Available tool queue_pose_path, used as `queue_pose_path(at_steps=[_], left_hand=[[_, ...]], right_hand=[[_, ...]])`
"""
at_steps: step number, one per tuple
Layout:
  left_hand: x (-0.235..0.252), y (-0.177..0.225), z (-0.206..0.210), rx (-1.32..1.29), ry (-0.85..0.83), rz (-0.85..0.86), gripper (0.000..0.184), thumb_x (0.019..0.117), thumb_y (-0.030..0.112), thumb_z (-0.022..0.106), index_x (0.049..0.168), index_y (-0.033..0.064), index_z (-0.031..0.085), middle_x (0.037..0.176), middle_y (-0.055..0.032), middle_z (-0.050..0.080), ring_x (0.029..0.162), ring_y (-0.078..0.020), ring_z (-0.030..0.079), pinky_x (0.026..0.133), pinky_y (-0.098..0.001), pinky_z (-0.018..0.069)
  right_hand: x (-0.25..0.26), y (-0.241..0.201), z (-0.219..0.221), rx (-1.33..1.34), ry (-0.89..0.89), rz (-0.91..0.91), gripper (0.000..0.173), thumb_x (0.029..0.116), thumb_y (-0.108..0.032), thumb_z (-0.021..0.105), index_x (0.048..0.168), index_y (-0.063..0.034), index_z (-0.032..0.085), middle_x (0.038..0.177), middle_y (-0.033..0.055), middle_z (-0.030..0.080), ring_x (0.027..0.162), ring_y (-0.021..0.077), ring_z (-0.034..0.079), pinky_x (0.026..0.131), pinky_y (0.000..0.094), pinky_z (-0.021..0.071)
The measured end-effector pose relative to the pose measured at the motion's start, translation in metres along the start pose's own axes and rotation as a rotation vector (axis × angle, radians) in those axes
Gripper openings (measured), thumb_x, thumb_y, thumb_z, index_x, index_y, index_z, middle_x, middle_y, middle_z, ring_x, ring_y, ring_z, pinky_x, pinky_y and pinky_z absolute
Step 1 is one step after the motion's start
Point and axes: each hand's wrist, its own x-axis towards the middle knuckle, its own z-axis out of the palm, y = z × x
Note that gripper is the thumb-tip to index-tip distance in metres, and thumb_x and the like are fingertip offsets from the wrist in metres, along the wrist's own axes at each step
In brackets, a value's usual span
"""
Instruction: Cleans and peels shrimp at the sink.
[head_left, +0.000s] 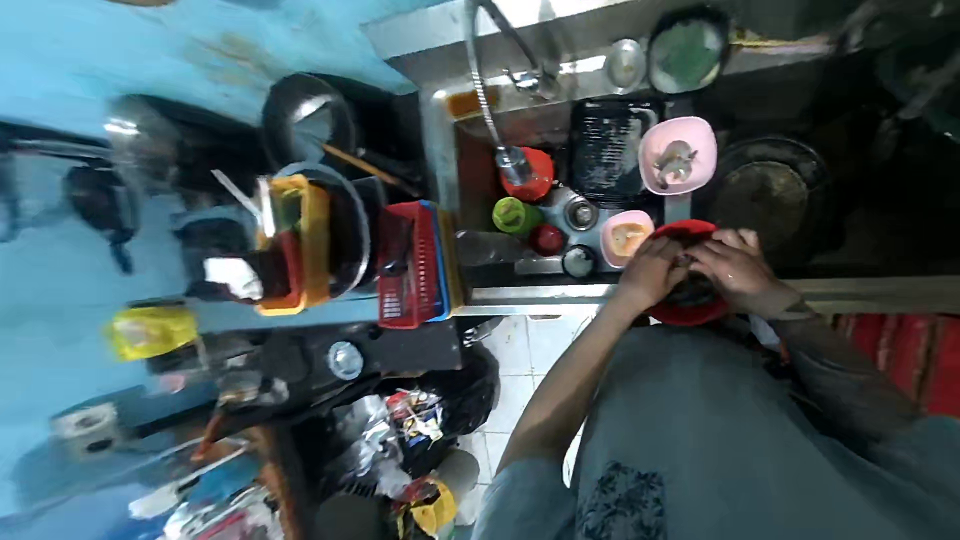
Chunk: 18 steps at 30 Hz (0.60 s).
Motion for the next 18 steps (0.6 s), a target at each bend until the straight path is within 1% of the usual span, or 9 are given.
queue_pose_path(at_steps=[3,5,7,9,12,15,18], left_hand=[[-0.007,-0.004,0.002,-0.21,0.029,0.006,0.026,0.1035,0.028,0.061,0.116,0.0077,0.069,0.116,-0.01,0.066,0.114,-0.0226,0.062,0.104,-0.0416,0.0513],[-0.01,-0.001,0.001,-0.275,0.015,-0.007,0.025,0.1033,0.026,0.062,0.118,0.0072,0.069,0.117,-0.0103,0.067,0.114,-0.0212,0.064,0.103,-0.041,0.0524],[-0.012,0.002,0.0,-0.278,0.003,-0.022,0.027,0.1037,0.026,0.062,0.121,0.0066,0.069,0.117,-0.0112,0.068,0.113,-0.0224,0.065,0.104,-0.0422,0.052],[-0.013,0.003,0.002,-0.257,-0.001,-0.044,0.029,0.1049,0.027,0.06,0.123,0.0075,0.07,0.117,-0.0115,0.069,0.115,-0.0234,0.064,0.105,-0.0429,0.0512],[-0.015,0.003,0.006,-0.228,0.005,-0.058,0.03,0.1062,0.027,0.057,0.123,0.006,0.069,0.118,-0.0128,0.069,0.116,-0.0246,0.065,0.106,-0.0438,0.0511],[-0.021,0.011,0.006,-0.21,-0.007,-0.103,0.029,0.1071,0.026,0.055,0.123,0.0049,0.067,0.119,-0.0141,0.067,0.117,-0.0278,0.063,0.105,-0.0473,0.0511],[-0.024,0.014,0.009,-0.231,0.007,-0.155,0.03,0.1077,0.028,0.054,0.123,0.0053,0.067,0.12,-0.013,0.067,0.117,-0.0272,0.063,0.104,-0.0484,0.0513]], right_hand=[[-0.008,0.002,0.004,0.075,0.045,0.035,0.021,0.1048,-0.028,0.059,0.119,-0.0189,0.072,0.116,0.0028,0.072,0.123,0.0302,0.059,0.105,0.0592,0.0409],[-0.008,0.005,0.003,0.125,0.026,0.072,0.022,0.1047,-0.03,0.059,0.119,-0.0187,0.072,0.116,0.0017,0.072,0.122,0.0284,0.06,0.105,0.0585,0.0416],[-0.015,0.009,0.01,0.173,0.046,0.084,0.023,0.1045,-0.031,0.06,0.119,-0.0178,0.072,0.115,0.0027,0.073,0.119,0.0275,0.061,0.104,0.0579,0.0426],[-0.027,0.015,0.021,0.193,0.081,0.084,0.024,0.1049,-0.034,0.059,0.12,-0.0201,0.071,0.114,0.0018,0.072,0.116,0.0255,0.062,0.103,0.0564,0.0436],[-0.027,0.011,0.013,0.247,0.045,0.134,0.024,0.1053,-0.033,0.058,0.122,-0.0203,0.07,0.112,0.0028,0.071,0.113,0.0259,0.062,0.101,0.0565,0.0446],[-0.029,0.008,0.012,0.293,0.031,0.185,0.025,0.1063,-0.035,0.056,0.121,-0.0215,0.07,0.108,0.0038,0.071,0.109,0.0266,0.062,0.098,0.0574,0.0449],[-0.029,0.006,0.012,0.346,0.031,0.244,0.024,0.1067,-0.036,0.055,0.121,-0.0231,0.068,0.108,0.0039,0.069,0.108,0.0255,0.063,0.097,0.0563,0.048]])
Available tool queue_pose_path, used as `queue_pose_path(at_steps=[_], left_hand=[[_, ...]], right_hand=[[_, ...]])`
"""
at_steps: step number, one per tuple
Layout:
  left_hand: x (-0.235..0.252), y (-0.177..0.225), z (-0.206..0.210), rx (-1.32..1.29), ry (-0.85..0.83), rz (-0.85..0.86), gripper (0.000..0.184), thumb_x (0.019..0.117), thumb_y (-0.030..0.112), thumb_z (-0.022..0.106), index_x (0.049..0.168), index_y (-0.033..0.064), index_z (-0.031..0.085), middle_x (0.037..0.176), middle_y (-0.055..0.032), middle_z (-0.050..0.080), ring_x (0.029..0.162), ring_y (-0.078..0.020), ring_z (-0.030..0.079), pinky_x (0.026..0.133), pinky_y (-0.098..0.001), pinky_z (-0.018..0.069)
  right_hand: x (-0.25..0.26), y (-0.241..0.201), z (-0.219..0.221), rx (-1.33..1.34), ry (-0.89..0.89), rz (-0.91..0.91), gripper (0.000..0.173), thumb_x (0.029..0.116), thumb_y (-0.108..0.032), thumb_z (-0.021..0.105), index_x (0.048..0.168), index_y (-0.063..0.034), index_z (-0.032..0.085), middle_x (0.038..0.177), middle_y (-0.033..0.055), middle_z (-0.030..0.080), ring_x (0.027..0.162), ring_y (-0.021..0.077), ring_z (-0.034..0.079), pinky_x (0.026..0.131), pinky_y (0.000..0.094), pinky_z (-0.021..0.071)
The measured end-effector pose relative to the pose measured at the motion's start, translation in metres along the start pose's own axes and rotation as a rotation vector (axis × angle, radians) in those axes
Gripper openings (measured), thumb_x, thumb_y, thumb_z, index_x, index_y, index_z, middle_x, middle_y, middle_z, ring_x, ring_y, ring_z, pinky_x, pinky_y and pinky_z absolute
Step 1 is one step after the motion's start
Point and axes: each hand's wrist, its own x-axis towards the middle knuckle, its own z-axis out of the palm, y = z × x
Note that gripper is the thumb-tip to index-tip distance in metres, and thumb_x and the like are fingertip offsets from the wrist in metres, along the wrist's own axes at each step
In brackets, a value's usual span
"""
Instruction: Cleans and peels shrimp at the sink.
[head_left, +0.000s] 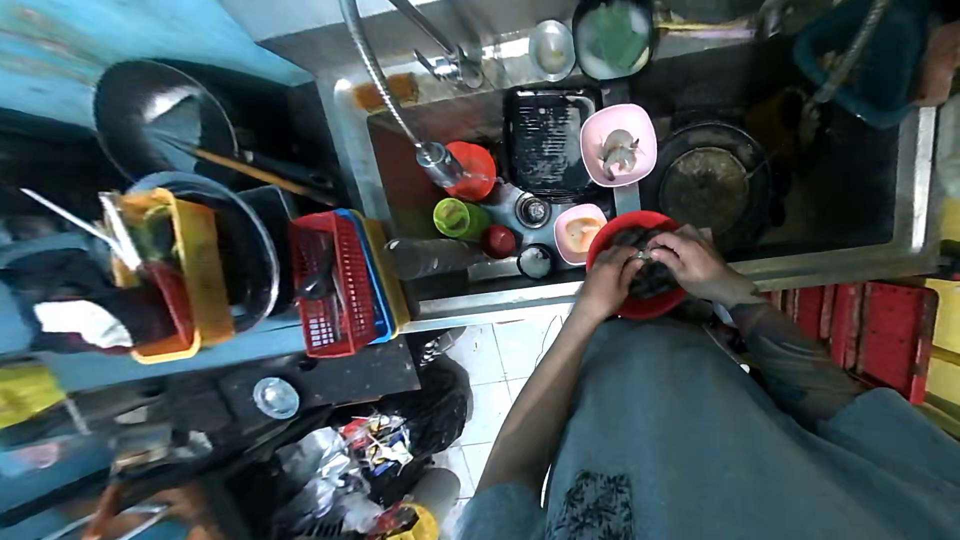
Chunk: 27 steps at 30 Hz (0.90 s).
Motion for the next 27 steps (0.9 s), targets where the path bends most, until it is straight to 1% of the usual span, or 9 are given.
queue_pose_path(at_steps=[5,9,11,13,15,16,20,24,27], left_hand=[[-0.004,0.006,0.001,-0.044,0.046,-0.055,0.029,0.1076,0.028,0.054,0.12,0.0051,0.067,0.117,-0.013,0.067,0.111,-0.026,0.065,0.1,-0.0479,0.053],[-0.009,0.008,0.0,-0.067,0.054,-0.091,0.031,0.1079,0.029,0.053,0.122,0.0056,0.067,0.118,-0.013,0.068,0.111,-0.0246,0.066,0.101,-0.0476,0.0537],[-0.01,0.005,-0.001,-0.091,0.065,-0.1,0.031,0.1079,0.029,0.053,0.122,0.005,0.067,0.119,-0.0126,0.068,0.111,-0.0237,0.066,0.1,-0.047,0.0543],[-0.011,0.002,-0.004,-0.117,0.066,-0.103,0.03,0.1082,0.028,0.052,0.124,0.0064,0.066,0.12,-0.0115,0.067,0.109,-0.0218,0.067,0.098,-0.0455,0.0555],[-0.011,-0.002,-0.009,-0.121,0.043,-0.086,0.03,0.1086,0.025,0.052,0.128,0.0075,0.065,0.121,-0.0122,0.066,0.11,-0.0226,0.066,0.098,-0.0461,0.0553],[-0.01,-0.003,-0.01,-0.113,0.034,-0.067,0.029,0.1084,0.024,0.052,0.129,0.0084,0.066,0.12,-0.0122,0.066,0.11,-0.023,0.066,0.098,-0.0457,0.0547],[-0.008,-0.004,-0.013,-0.064,0.03,-0.016,0.027,0.1069,0.02,0.054,0.128,0.0111,0.068,0.112,-0.0111,0.065,0.105,-0.023,0.064,0.095,-0.0442,0.0551],[-0.004,-0.003,-0.013,-0.075,0.033,-0.019,0.024,0.1061,0.018,0.055,0.125,0.0085,0.068,0.114,-0.0123,0.066,0.106,-0.0235,0.065,0.095,-0.0445,0.0554],[-0.003,-0.002,-0.012,-0.117,0.008,-0.027,0.025,0.1072,0.023,0.054,0.121,0.0067,0.066,0.115,-0.0116,0.066,0.106,-0.0207,0.066,0.095,-0.043,0.0559]], right_hand=[[0.021,-0.027,-0.012,0.065,-0.033,0.113,0.023,0.1071,-0.029,0.054,0.115,-0.0167,0.071,0.109,0.0045,0.072,0.113,0.027,0.062,0.105,0.0585,0.0418],[0.022,-0.032,-0.008,0.063,-0.01,0.147,0.025,0.1078,-0.03,0.051,0.117,-0.0168,0.071,0.11,0.0063,0.071,0.114,0.0289,0.062,0.104,0.0623,0.0407],[0.023,-0.032,-0.007,0.068,-0.023,0.132,0.026,0.1076,-0.033,0.053,0.117,-0.0176,0.071,0.11,0.0058,0.071,0.113,0.0273,0.063,0.104,0.0621,0.0413],[0.025,-0.025,-0.007,0.088,-0.087,0.087,0.029,0.1064,-0.038,0.054,0.122,-0.0191,0.071,0.113,0.0035,0.072,0.116,0.0249,0.063,0.107,0.0608,0.0404],[0.029,-0.019,-0.009,0.091,-0.181,0.046,0.039,0.1049,-0.044,0.055,0.134,-0.0215,0.068,0.122,0.0015,0.072,0.122,0.0227,0.061,0.113,0.0603,0.0349],[0.03,-0.017,-0.01,0.077,-0.211,0.024,0.04,0.1045,-0.046,0.055,0.134,-0.022,0.069,0.122,0.0009,0.072,0.122,0.0215,0.061,0.113,0.0597,0.0344],[0.035,-0.018,-0.013,0.038,-0.241,0.003,0.038,0.1009,-0.053,0.058,0.112,-0.021,0.075,0.103,-0.0001,0.074,0.107,0.0188,0.065,0.109,0.0556,0.0385],[0.039,-0.023,-0.012,0.044,-0.245,0.018,0.031,0.1,-0.044,0.061,0.104,-0.0165,0.075,0.097,0.0019,0.072,0.101,0.0187,0.065,0.109,0.0539,0.0372],[0.041,-0.026,-0.01,0.035,-0.25,0.023,0.024,0.0977,-0.035,0.063,0.101,-0.0141,0.074,0.094,0.0032,0.071,0.1,0.02,0.065,0.107,0.0537,0.0365]])
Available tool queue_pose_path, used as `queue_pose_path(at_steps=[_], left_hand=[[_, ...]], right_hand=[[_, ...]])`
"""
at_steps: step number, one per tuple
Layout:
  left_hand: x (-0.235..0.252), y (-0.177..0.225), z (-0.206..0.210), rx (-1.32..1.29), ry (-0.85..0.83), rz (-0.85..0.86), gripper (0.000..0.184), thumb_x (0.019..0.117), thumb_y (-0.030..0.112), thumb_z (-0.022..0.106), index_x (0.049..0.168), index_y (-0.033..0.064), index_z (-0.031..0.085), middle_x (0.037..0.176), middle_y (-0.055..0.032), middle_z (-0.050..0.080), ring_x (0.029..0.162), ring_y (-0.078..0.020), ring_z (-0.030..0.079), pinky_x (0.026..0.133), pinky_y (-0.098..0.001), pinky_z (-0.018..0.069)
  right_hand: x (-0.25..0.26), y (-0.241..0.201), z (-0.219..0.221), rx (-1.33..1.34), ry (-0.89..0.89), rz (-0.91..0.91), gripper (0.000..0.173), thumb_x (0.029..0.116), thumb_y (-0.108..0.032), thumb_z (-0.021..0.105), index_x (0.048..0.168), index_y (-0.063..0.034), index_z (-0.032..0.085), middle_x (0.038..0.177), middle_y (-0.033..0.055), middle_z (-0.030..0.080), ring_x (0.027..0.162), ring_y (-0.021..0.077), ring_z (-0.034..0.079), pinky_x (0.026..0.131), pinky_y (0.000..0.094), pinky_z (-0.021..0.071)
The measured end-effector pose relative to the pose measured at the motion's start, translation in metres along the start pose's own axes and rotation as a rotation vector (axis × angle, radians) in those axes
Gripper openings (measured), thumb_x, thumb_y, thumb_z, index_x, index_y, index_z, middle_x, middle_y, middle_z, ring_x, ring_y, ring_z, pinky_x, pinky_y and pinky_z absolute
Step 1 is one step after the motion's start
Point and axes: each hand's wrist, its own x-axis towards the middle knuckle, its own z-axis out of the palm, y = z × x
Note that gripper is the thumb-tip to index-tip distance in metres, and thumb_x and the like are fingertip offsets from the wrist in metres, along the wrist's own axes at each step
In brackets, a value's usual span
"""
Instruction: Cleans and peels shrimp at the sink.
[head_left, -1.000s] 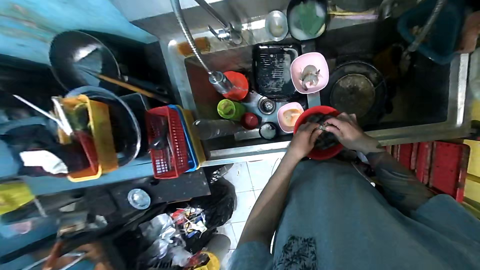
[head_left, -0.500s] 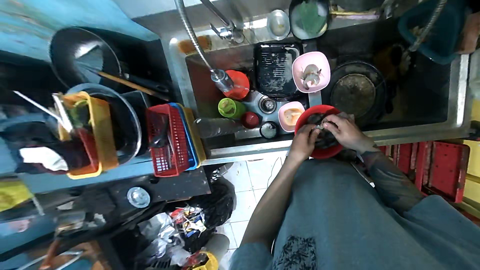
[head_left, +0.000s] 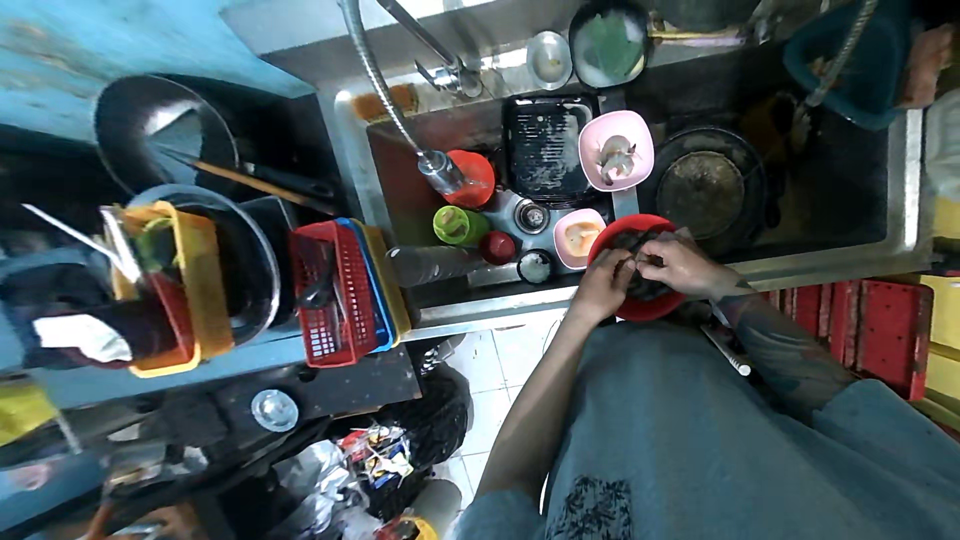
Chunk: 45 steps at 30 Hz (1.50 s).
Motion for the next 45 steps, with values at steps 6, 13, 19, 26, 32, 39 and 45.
queue_pose_path(at_steps=[6,13,19,26,32,39,45], left_hand=[[0.001,-0.004,0.006,0.034,-0.017,-0.007,0.028,0.1084,0.028,0.051,0.116,0.0058,0.067,0.111,-0.0115,0.068,0.103,-0.0214,0.067,0.094,-0.0444,0.0561],[-0.012,0.014,0.004,0.079,0.003,-0.08,0.022,0.1073,0.026,0.054,0.111,0.008,0.065,0.105,-0.0109,0.068,0.089,-0.0233,0.068,0.08,-0.0471,0.0587],[-0.021,0.01,-0.005,0.082,0.009,-0.16,0.033,0.1088,0.038,0.049,0.12,0.01,0.064,0.104,-0.0106,0.069,0.085,-0.0224,0.069,0.078,-0.0479,0.0597],[-0.029,0.026,-0.042,-0.196,-0.006,-0.185,0.033,0.1077,0.033,0.054,0.136,0.0162,0.059,0.118,-0.0049,0.069,0.098,-0.0155,0.07,0.087,-0.0413,0.0604],[0.014,0.061,-0.046,-0.179,0.03,-0.064,0.032,0.1074,0.025,0.055,0.137,0.0132,0.059,0.124,-0.005,0.068,0.104,-0.0137,0.069,0.092,-0.0387,0.059],[0.147,0.115,0.014,-0.187,-0.125,0.052,0.032,0.1061,0.017,0.055,0.136,0.0062,0.06,0.13,-0.0122,0.064,0.115,-0.0178,0.065,0.102,-0.0391,0.0545],[0.238,0.118,0.098,-0.161,-0.215,0.092,0.032,0.1027,0.011,0.061,0.133,0.002,0.063,0.129,-0.015,0.067,0.117,-0.021,0.066,0.104,-0.04,0.0532]], right_hand=[[0.001,-0.003,0.006,-0.061,0.035,-0.009,0.022,0.0929,-0.034,0.067,0.095,-0.0132,0.074,0.09,0.0063,0.07,0.095,0.024,0.065,0.101,0.0551,0.0391],[-0.004,-0.003,0.012,-0.106,0.105,-0.021,0.017,0.0929,-0.031,0.072,0.095,-0.0143,0.075,0.09,0.0072,0.07,0.095,0.0269,0.065,0.098,0.0588,0.0413],[0.002,0.005,-0.001,-0.301,0.092,0.013,0.02,0.0971,-0.031,0.063,0.098,-0.0135,0.073,0.092,0.0058,0.072,0.099,0.0259,0.065,0.1,0.0538,0.0408],[-0.01,0.001,0.013,-0.447,0.173,-0.141,0.031,0.0929,-0.034,0.076,0.122,-0.0241,0.074,0.128,0.0011,0.067,0.129,0.0326,0.053,0.103,0.0587,0.0428],[-0.014,0.012,0.001,-0.067,0.316,-0.168,0.021,0.1035,-0.022,0.061,0.116,-0.0199,0.077,0.114,0.0013,0.073,0.113,0.0247,0.063,0.099,0.0503,0.0493],[-0.018,0.102,-0.085,0.597,0.734,0.279,0.036,0.1089,-0.026,0.048,0.136,-0.0062,0.062,0.126,0.0105,0.069,0.113,0.0183,0.067,0.099,0.0391,0.0569],[0.02,0.172,-0.128,0.84,0.625,0.462,0.039,0.1114,-0.033,0.043,0.128,-0.0062,0.066,0.117,0.0102,0.07,0.105,0.0177,0.068,0.094,0.0395,0.057]])
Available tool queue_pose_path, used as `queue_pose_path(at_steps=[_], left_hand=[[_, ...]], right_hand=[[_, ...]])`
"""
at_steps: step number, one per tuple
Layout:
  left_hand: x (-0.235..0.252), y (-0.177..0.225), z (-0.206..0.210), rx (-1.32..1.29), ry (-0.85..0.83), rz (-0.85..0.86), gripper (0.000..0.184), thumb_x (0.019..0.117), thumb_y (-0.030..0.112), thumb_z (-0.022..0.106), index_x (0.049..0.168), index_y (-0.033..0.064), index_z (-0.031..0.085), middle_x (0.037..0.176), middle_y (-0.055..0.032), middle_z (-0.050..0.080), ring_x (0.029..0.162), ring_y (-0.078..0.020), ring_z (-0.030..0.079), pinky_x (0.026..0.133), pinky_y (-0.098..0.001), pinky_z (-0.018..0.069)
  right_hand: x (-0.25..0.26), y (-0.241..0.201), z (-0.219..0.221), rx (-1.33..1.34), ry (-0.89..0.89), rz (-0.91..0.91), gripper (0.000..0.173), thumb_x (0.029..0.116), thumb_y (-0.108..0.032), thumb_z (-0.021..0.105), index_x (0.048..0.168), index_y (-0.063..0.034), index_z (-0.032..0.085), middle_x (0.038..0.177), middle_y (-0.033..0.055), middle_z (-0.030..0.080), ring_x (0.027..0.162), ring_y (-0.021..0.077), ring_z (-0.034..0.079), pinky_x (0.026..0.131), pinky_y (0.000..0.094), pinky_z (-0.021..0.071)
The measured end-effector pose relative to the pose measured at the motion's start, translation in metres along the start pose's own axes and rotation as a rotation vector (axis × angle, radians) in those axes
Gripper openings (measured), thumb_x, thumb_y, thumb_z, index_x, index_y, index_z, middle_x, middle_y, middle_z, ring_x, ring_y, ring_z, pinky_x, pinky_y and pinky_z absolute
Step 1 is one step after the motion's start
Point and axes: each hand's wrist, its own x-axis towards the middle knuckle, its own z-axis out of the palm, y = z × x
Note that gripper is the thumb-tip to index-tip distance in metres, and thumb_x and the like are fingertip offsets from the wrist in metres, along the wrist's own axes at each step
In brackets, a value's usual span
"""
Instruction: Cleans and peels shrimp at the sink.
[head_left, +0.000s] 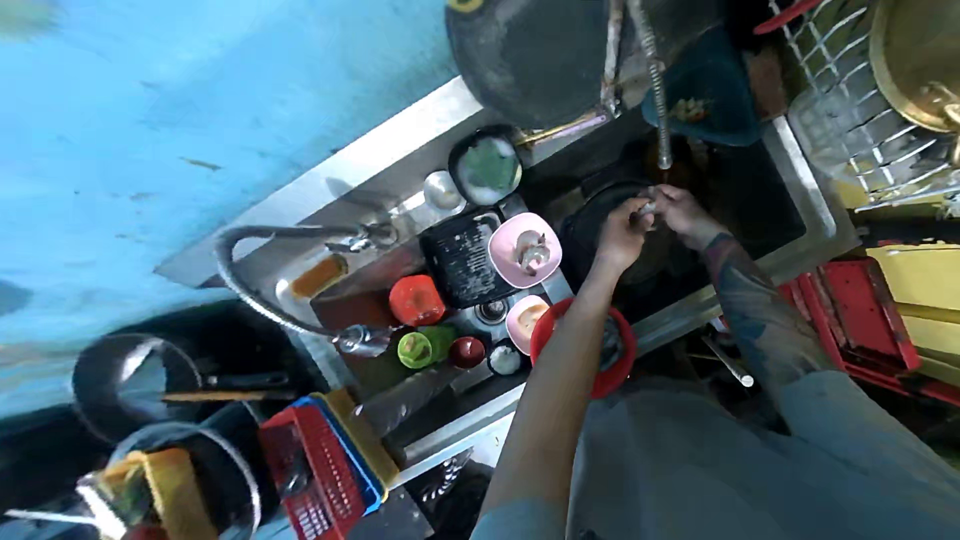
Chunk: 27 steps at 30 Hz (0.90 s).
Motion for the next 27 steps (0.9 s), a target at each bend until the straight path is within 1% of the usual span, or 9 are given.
queue_pose_path(at_steps=[3,6,8,10,12,15,21,24,27], left_hand=[[0.03,-0.009,0.02,0.029,-0.016,0.02,0.032,0.1011,0.011,0.064,0.132,0.0026,0.065,0.128,-0.0144,0.067,0.116,-0.0212,0.067,0.104,-0.0401,0.054],[0.046,-0.013,0.03,0.017,-0.007,0.041,0.031,0.1002,0.012,0.065,0.131,0.0056,0.067,0.126,-0.0111,0.07,0.113,-0.0185,0.068,0.102,-0.0387,0.0545],[0.051,-0.017,0.033,-0.019,0.01,0.052,0.03,0.0997,0.012,0.066,0.129,0.0074,0.069,0.123,-0.0093,0.071,0.109,-0.0166,0.069,0.099,-0.0374,0.0565],[0.055,-0.023,0.033,-0.071,0.039,0.087,0.029,0.0989,0.01,0.067,0.127,0.0072,0.07,0.121,-0.0089,0.072,0.105,-0.0159,0.07,0.095,-0.0363,0.0581],[0.056,-0.03,0.032,-0.107,0.057,0.143,0.028,0.0987,0.008,0.067,0.126,0.0067,0.07,0.121,-0.0085,0.072,0.108,-0.0158,0.07,0.098,-0.0359,0.0576],[0.056,-0.034,0.031,-0.155,0.079,0.181,0.028,0.0975,0.005,0.067,0.125,0.0045,0.071,0.12,-0.0089,0.073,0.108,-0.0162,0.07,0.097,-0.0357,0.0577],[0.053,-0.039,0.028,-0.243,0.085,0.204,0.028,0.0947,0.002,0.07,0.123,0.0015,0.071,0.119,-0.0104,0.073,0.108,-0.0197,0.07,0.097,-0.0382,0.0589],[0.055,-0.036,0.03,-0.229,0.099,0.165,0.029,0.0925,0.004,0.074,0.121,0.0023,0.072,0.114,-0.0095,0.074,0.103,-0.0178,0.072,0.094,-0.0363,0.06],[0.058,-0.032,0.03,-0.189,0.106,0.153,0.029,0.092,0.006,0.075,0.121,0.0023,0.073,0.113,-0.0093,0.075,0.102,-0.0166,0.072,0.094,-0.0356,0.0603]], right_hand=[[0.007,0.009,-0.013,0.163,-0.017,-0.004,0.032,0.1094,-0.024,0.048,0.129,-0.0062,0.065,0.119,0.0086,0.07,0.106,0.0166,0.067,0.092,0.038,0.0564],[0.004,0.015,-0.025,0.285,0.01,0.032,0.033,0.1101,-0.025,0.048,0.133,-0.0059,0.062,0.12,0.0086,0.068,0.108,0.0179,0.066,0.093,0.0382,0.0569],[0.002,0.018,-0.03,0.316,0.031,0.032,0.035,0.1112,-0.026,0.046,0.134,-0.0048,0.06,0.123,0.0101,0.067,0.111,0.0193,0.066,0.097,0.039,0.0571],[0.002,0.023,-0.033,0.28,0.046,-0.015,0.036,0.1109,-0.027,0.046,0.135,-0.0042,0.061,0.127,0.0109,0.067,0.114,0.0199,0.066,0.099,0.0391,0.0565],[0.001,0.021,-0.034,0.213,0.047,-0.05,0.036,0.1103,-0.028,0.047,0.136,-0.0065,0.062,0.131,0.0093,0.066,0.12,0.0181,0.063,0.104,0.0383,0.0527],[0.0,0.018,-0.031,0.173,0.05,-0.126,0.032,0.1099,-0.024,0.048,0.131,-0.0077,0.066,0.128,0.0068,0.068,0.12,0.0153,0.063,0.106,0.0369,0.0517],[0.001,0.022,-0.024,0.158,0.054,-0.176,0.029,0.1083,-0.021,0.052,0.128,-0.006,0.067,0.127,0.0069,0.069,0.119,0.0146,0.064,0.105,0.0356,0.0521],[0.002,0.025,-0.026,0.17,0.067,-0.193,0.029,0.1081,-0.02,0.053,0.129,-0.0064,0.067,0.127,0.0064,0.069,0.119,0.0146,0.064,0.105,0.0348,0.0526],[0.001,0.024,-0.028,0.173,0.076,-0.204,0.029,0.1079,-0.021,0.054,0.13,-0.0057,0.067,0.125,0.0079,0.07,0.117,0.0166,0.066,0.104,0.037,0.0538]])
